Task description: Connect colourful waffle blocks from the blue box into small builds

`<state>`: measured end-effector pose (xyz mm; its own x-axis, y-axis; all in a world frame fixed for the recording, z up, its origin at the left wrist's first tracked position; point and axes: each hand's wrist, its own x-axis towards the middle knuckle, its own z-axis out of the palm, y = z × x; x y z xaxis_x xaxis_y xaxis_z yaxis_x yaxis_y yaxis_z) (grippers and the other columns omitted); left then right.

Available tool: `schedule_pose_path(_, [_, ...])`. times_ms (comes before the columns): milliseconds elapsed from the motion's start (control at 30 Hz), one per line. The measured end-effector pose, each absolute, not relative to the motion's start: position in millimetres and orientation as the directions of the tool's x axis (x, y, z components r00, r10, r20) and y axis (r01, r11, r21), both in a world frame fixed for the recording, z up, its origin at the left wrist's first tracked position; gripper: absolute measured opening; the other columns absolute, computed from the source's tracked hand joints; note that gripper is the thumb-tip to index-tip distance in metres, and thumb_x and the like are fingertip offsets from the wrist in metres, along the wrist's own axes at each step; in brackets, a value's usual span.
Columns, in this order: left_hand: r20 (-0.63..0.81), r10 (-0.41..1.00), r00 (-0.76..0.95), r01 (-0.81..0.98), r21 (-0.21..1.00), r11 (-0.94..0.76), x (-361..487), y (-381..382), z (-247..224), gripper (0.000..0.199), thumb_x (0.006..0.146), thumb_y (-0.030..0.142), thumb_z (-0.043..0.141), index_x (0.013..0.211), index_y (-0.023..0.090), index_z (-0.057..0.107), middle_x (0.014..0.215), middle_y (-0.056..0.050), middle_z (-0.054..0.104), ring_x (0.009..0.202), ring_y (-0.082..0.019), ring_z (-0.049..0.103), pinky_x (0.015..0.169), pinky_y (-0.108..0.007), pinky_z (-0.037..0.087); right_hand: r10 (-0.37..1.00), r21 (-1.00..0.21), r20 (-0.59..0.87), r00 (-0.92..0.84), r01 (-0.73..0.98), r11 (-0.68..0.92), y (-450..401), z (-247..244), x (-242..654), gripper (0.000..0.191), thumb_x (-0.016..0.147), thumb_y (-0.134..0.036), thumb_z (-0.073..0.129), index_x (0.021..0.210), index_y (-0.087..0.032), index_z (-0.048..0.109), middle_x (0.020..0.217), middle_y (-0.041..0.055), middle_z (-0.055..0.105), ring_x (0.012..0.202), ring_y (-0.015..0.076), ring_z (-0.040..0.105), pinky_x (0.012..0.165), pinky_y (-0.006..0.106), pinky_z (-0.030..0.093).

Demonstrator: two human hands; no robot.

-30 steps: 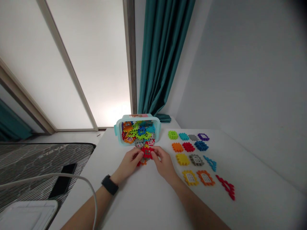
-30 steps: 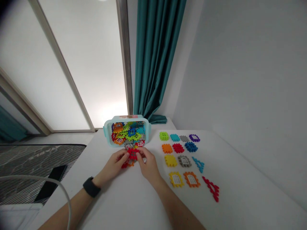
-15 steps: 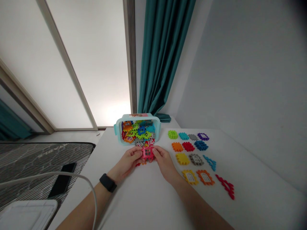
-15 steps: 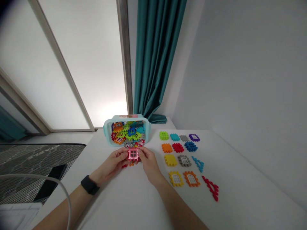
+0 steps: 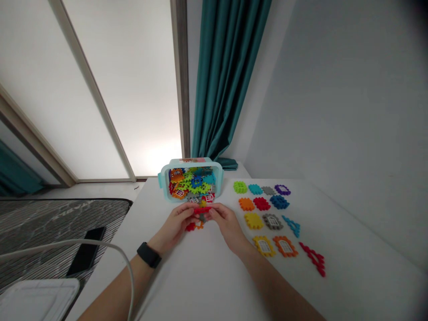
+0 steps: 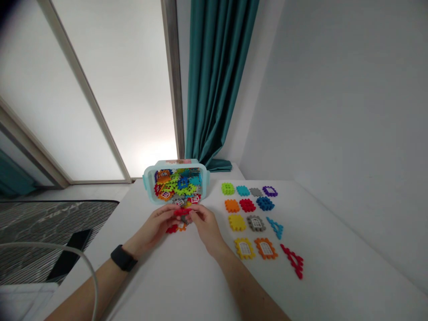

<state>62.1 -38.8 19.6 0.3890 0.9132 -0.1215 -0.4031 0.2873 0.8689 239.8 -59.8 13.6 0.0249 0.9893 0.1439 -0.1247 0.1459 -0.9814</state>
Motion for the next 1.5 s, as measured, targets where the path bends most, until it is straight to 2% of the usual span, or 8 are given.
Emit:
schedule_pose_path(267, [-0.085, 0.967, 0.241, -0.483, 0.854, 0.195, 64, -36, 19, 0.031, 0.069, 0.016, 0.084, 0.097, 0.016, 0.070, 0.094, -0.004, 0.072, 0.076, -0.012, 0.068, 0.068, -0.021, 0.052, 0.868, -0.851, 0.486, -0.104, 0.168, 0.497, -59, 5, 242, 0.016, 0.091, -0.023, 0.057, 0.096, -0.024, 0.072, 0.115, 0.0072, 0.064, 0.111, 0.0195, 0.062, 0.098, 0.036, 0.049])
schedule_pose_path(467, [-0.082, 0.968, 0.238, -0.455, 0.871, 0.186, 65, -36, 19, 0.036, 0.068, 0.021, 0.085, 0.099, 0.017, 0.068, 0.088, -0.003, 0.071, 0.067, -0.010, 0.065, 0.060, -0.020, 0.050, 0.814, -0.711, 0.534, -0.226, 0.401, 0.578, -65, 5, 241, 0.028, 0.086, -0.017, 0.061, 0.112, -0.024, 0.066, 0.127, 0.0094, 0.060, 0.122, 0.0219, 0.056, 0.108, 0.041, 0.045])
schedule_pose_path(600, [-0.081, 0.970, 0.231, -0.445, 0.877, 0.179, 64, -35, 17, 0.036, 0.069, 0.021, 0.084, 0.101, 0.016, 0.067, 0.089, -0.003, 0.071, 0.070, -0.010, 0.066, 0.065, -0.021, 0.052, 0.790, -0.642, 0.547, -0.275, 0.468, 0.608, -64, 2, 245, 0.037, 0.085, -0.017, 0.064, 0.120, -0.025, 0.061, 0.132, 0.0101, 0.057, 0.126, 0.0233, 0.053, 0.110, 0.043, 0.044])
schedule_pose_path(733, [-0.017, 0.967, 0.253, -0.304, 0.948, 0.096, 64, -38, 19, 0.030, 0.080, 0.029, 0.075, 0.106, 0.017, 0.066, 0.084, -0.003, 0.070, 0.069, -0.012, 0.066, 0.068, -0.024, 0.054, 0.771, -0.599, 0.578, -0.267, 0.503, 0.623, -62, 3, 251, 0.040, 0.084, -0.013, 0.061, 0.121, -0.026, 0.060, 0.134, 0.0091, 0.058, 0.126, 0.0236, 0.054, 0.109, 0.044, 0.045])
schedule_pose_path(833, [0.147, 0.935, 0.323, -0.087, 0.988, -0.125, 63, -42, 23, 0.040, 0.083, 0.030, 0.072, 0.120, 0.019, 0.062, 0.102, -0.008, 0.072, 0.089, -0.019, 0.069, 0.080, -0.031, 0.057, 0.757, -0.584, 0.610, -0.235, 0.511, 0.630, -61, 6, 256, 0.045, 0.081, -0.011, 0.061, 0.123, -0.026, 0.058, 0.132, 0.0092, 0.060, 0.125, 0.0242, 0.055, 0.109, 0.046, 0.045])
schedule_pose_path(967, [0.309, 0.859, 0.409, 0.102, 0.920, -0.379, 62, -43, 22, 0.056, 0.082, 0.024, 0.070, 0.136, 0.020, 0.053, 0.128, -0.013, 0.064, 0.110, -0.024, 0.066, 0.094, -0.039, 0.055, 0.746, -0.562, 0.621, -0.240, 0.528, 0.637, -62, 11, 263, 0.053, 0.079, -0.009, 0.059, 0.128, -0.025, 0.055, 0.133, 0.0089, 0.061, 0.126, 0.0246, 0.055, 0.110, 0.047, 0.044])
schedule_pose_path(1200, [0.392, 0.817, 0.422, 0.275, 0.804, -0.528, 66, -42, 20, 0.048, 0.084, 0.024, 0.067, 0.131, 0.020, 0.054, 0.114, -0.010, 0.068, 0.097, -0.022, 0.067, 0.085, -0.037, 0.057, 0.765, -0.534, 0.576, -0.290, 0.575, 0.620, -69, 24, 275, 0.060, 0.081, -0.008, 0.058, 0.138, -0.026, 0.048, 0.135, 0.0082, 0.060, 0.127, 0.0241, 0.054, 0.109, 0.046, 0.045])
schedule_pose_path(1500, [0.435, 0.708, 0.557, 0.357, 0.644, -0.677, 99, -39, 32, 0.042, 0.078, 0.022, 0.067, 0.119, 0.021, 0.056, 0.105, -0.007, 0.068, 0.094, -0.023, 0.065, 0.084, -0.035, 0.052, 0.770, -0.501, 0.565, -0.296, 0.619, 0.605, -91, 28, 311, 0.036, 0.088, -0.013, 0.058, 0.121, -0.027, 0.062, 0.138, 0.0096, 0.054, 0.131, 0.0230, 0.051, 0.111, 0.044, 0.044])
